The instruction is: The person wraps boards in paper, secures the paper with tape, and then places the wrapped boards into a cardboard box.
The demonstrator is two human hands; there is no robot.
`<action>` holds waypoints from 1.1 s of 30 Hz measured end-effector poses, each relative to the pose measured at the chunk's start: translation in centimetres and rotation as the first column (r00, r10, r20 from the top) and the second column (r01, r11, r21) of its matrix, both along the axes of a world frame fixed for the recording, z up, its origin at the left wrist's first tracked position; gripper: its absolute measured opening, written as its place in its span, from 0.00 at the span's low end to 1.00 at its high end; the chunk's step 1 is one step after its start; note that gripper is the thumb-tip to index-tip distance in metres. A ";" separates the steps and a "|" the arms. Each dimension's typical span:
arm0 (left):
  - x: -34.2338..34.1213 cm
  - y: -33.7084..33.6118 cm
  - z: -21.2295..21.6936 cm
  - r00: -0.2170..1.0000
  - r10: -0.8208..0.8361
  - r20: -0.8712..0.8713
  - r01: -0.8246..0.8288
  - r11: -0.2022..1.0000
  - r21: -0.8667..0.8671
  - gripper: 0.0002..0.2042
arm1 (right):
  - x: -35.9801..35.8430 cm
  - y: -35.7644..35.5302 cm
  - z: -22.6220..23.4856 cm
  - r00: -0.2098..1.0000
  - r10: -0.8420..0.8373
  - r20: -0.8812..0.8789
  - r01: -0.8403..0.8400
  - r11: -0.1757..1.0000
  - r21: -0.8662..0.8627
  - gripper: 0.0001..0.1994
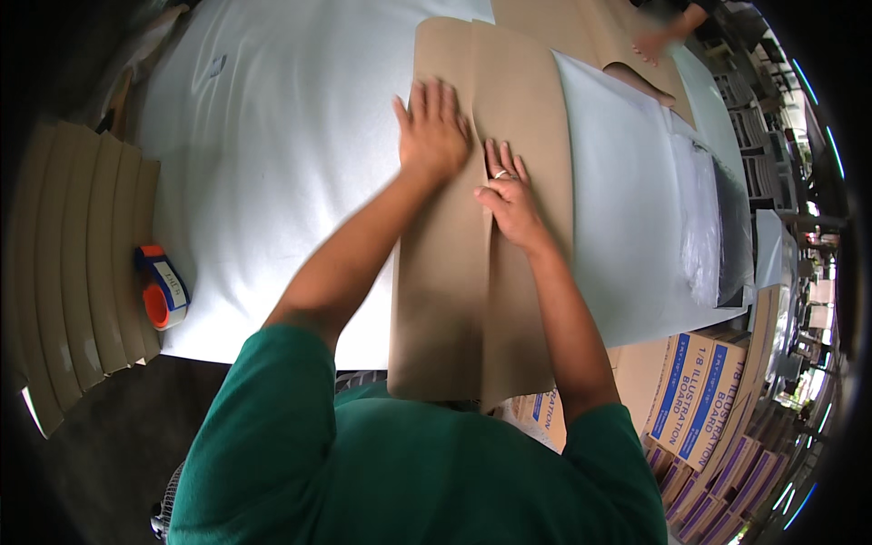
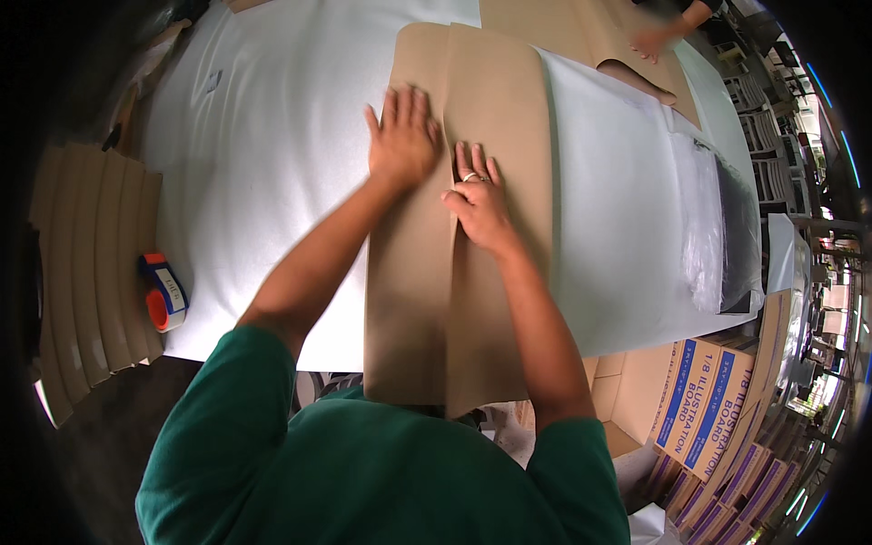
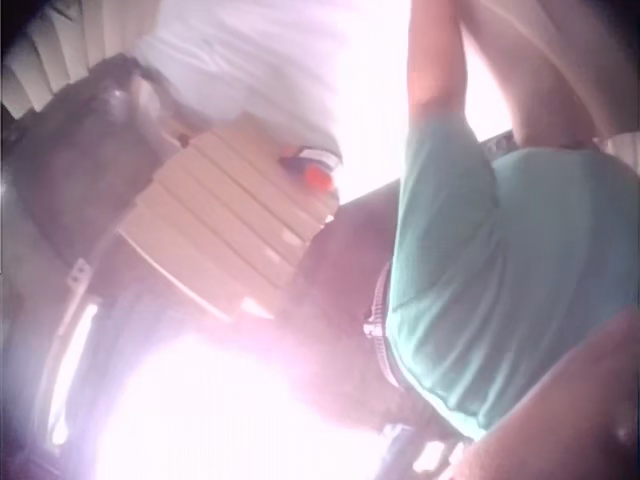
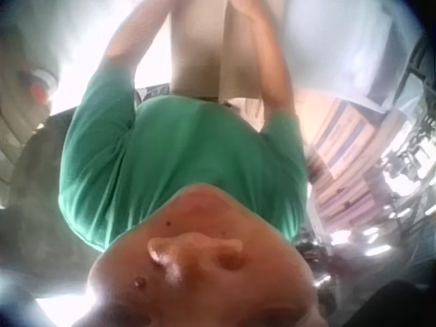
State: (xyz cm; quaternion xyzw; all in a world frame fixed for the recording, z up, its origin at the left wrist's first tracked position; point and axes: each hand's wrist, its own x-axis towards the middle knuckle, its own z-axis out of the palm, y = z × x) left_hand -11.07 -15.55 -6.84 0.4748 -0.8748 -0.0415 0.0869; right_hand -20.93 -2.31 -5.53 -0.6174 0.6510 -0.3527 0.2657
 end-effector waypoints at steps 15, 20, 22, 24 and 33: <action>4.7 8.0 1.6 0.925 -0.379 -0.009 0.378 0.920 0.102 0.27 | -3.1 -1.5 1.5 0.964 0.191 0.188 -0.245 0.912 0.330 0.19; 23.6 15.6 1.9 0.892 -0.347 -0.290 0.377 0.925 0.053 0.14 | -0.5 -1.8 4.1 0.961 0.272 0.055 -0.265 0.836 0.481 0.14; 31.2 9.4 2.0 0.793 0.578 -0.192 -0.572 0.815 0.090 0.13 | -1.2 -1.6 4.0 0.947 0.319 -0.031 -0.263 0.830 0.492 0.10; 38.2 4.1 3.2 0.465 0.880 -0.095 -0.872 0.436 -0.224 0.27 | -1.4 -1.8 4.5 0.941 0.333 -0.058 -0.261 0.823 0.504 0.09; 24.5 0.3 9.3 0.788 0.531 -0.312 -0.484 0.847 0.218 0.22 | -2.0 -3.2 3.8 0.872 0.241 -0.425 -0.052 0.911 0.409 0.59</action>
